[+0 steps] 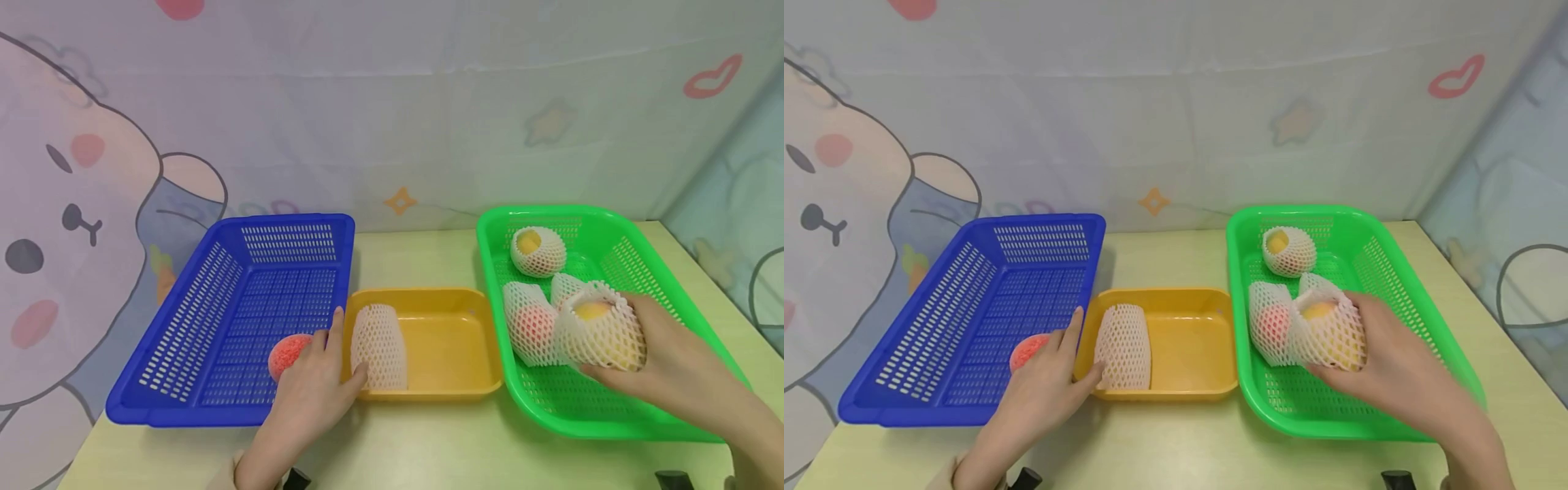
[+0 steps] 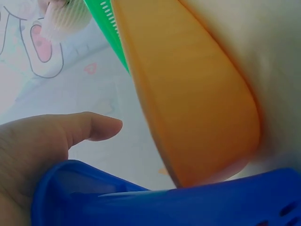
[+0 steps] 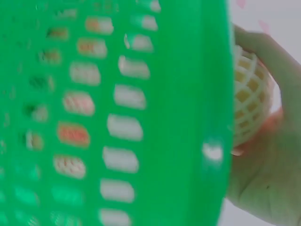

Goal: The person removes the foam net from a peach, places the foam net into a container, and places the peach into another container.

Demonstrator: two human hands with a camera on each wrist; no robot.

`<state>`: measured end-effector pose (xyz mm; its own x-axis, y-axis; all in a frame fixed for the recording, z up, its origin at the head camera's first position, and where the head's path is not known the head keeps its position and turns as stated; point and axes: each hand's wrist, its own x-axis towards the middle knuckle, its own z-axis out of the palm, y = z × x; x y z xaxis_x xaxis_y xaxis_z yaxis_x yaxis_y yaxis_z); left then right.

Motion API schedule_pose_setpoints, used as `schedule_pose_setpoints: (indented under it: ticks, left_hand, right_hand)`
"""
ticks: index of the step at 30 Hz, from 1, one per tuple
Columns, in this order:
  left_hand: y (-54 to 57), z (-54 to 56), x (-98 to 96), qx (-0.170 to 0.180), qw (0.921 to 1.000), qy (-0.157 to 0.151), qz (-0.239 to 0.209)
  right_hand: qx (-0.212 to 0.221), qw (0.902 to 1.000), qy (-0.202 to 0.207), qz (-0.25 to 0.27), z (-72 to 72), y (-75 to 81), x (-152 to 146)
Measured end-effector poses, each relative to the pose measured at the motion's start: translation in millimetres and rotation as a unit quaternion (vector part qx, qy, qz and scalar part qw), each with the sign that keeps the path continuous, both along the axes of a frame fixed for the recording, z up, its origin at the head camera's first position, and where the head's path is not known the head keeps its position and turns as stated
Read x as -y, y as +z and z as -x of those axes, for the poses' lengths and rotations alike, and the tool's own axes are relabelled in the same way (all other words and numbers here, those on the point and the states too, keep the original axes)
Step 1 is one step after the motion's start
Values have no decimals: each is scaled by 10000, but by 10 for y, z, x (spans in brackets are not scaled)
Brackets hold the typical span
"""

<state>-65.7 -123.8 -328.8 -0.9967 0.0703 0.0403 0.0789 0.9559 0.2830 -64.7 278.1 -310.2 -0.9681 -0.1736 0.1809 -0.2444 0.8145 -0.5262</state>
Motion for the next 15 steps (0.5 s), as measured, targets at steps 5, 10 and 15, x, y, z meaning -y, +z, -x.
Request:
schedule_pose_setpoints:
  ticks: [5, 10, 15]
  left_hand:
    - [67, -23, 12, -147, 9999, -15, 6]
    - [118, -12, -3, -378, 9993, 28, -37]
    - [157, 12, -91, -471, 9988, -2, -124]
  right_hand:
    - [-199, 9987, 20, 459, 35, 81, 199]
    - [-241, 9978, -31, 623, 81, 159, 316]
    - [-221, 9963, -122, 823, 125, 211, 408]
